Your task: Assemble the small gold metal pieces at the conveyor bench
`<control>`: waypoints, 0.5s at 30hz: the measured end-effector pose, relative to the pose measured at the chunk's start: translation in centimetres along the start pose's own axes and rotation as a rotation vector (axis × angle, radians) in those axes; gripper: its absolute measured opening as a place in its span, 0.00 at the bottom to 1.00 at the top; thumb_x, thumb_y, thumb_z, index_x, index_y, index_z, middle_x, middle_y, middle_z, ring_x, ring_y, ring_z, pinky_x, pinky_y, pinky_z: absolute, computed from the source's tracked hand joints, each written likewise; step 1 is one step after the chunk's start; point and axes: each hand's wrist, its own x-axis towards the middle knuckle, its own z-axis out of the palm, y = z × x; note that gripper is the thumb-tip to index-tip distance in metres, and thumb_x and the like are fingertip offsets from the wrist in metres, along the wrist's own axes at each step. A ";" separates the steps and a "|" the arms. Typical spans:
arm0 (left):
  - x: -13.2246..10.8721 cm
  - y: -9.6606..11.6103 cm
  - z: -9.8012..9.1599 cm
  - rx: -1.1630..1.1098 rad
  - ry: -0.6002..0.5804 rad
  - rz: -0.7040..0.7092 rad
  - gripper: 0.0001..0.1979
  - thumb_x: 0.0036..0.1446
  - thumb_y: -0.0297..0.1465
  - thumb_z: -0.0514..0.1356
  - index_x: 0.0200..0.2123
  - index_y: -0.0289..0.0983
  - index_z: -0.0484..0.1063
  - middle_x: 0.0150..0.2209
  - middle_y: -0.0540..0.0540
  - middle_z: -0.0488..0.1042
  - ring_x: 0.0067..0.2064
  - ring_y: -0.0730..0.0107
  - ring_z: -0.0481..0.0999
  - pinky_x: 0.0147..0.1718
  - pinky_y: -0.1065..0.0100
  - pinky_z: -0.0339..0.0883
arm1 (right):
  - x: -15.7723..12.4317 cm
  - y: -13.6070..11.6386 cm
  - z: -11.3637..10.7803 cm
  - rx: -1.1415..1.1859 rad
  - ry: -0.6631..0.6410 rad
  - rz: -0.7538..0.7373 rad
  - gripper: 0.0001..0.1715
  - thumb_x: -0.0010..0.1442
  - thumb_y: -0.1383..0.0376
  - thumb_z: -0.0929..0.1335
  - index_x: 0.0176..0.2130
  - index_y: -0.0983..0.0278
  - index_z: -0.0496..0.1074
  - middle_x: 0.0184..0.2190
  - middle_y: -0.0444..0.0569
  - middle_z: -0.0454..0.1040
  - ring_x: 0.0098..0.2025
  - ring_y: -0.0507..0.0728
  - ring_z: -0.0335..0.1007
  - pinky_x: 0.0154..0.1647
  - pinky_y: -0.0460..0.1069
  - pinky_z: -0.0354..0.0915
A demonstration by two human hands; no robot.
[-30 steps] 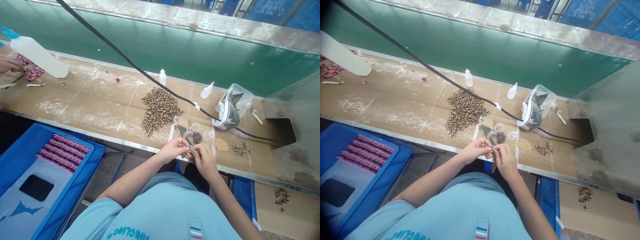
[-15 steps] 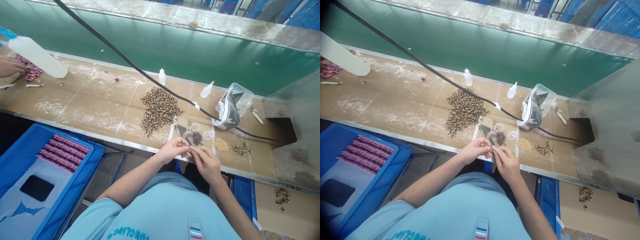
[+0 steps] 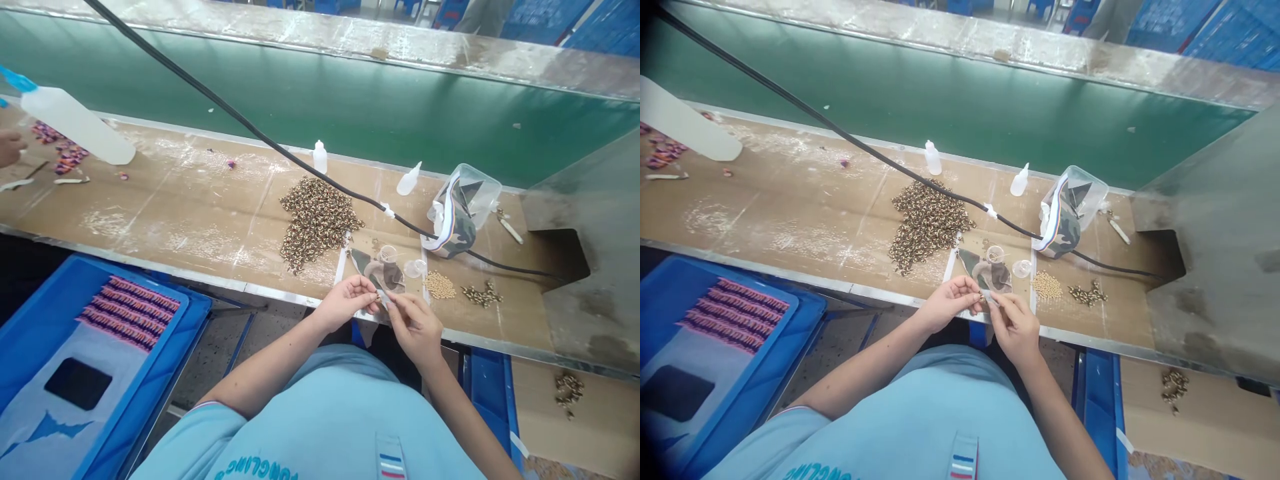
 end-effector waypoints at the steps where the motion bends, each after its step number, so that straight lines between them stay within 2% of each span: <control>1: -0.1 -0.1 0.1 -0.004 0.017 0.016 0.17 0.42 0.36 0.70 0.30 0.33 0.67 0.22 0.51 0.73 0.25 0.77 0.73 0.29 0.74 0.66 | -0.1 -0.1 0.0 0.012 0.018 0.034 0.09 0.60 0.65 0.66 0.41 0.61 0.75 0.33 0.48 0.74 0.21 0.48 0.66 0.23 0.45 0.67; 4: -0.6 -0.4 0.4 -0.005 0.045 0.046 0.18 0.42 0.37 0.70 0.29 0.33 0.67 0.24 0.51 0.74 0.26 0.77 0.74 0.30 0.73 0.68 | -0.4 -0.5 0.3 0.047 0.041 0.062 0.07 0.59 0.64 0.67 0.37 0.63 0.75 0.31 0.47 0.73 0.17 0.45 0.59 0.19 0.44 0.64; 9: -1.6 -0.9 1.0 -0.010 0.075 0.071 0.18 0.42 0.37 0.70 0.29 0.33 0.67 0.24 0.49 0.75 0.27 0.76 0.75 0.33 0.72 0.69 | -0.7 -1.1 0.2 0.079 0.058 0.056 0.06 0.59 0.65 0.67 0.36 0.63 0.75 0.31 0.47 0.73 0.18 0.45 0.61 0.19 0.44 0.64; 15: -3.2 -0.8 1.8 -0.131 0.147 -0.016 0.18 0.39 0.33 0.71 0.29 0.33 0.66 0.22 0.50 0.74 0.25 0.75 0.74 0.27 0.74 0.68 | -1.7 -1.8 -0.1 0.102 0.074 0.043 0.08 0.58 0.66 0.68 0.39 0.63 0.75 0.32 0.46 0.72 0.17 0.44 0.59 0.20 0.43 0.64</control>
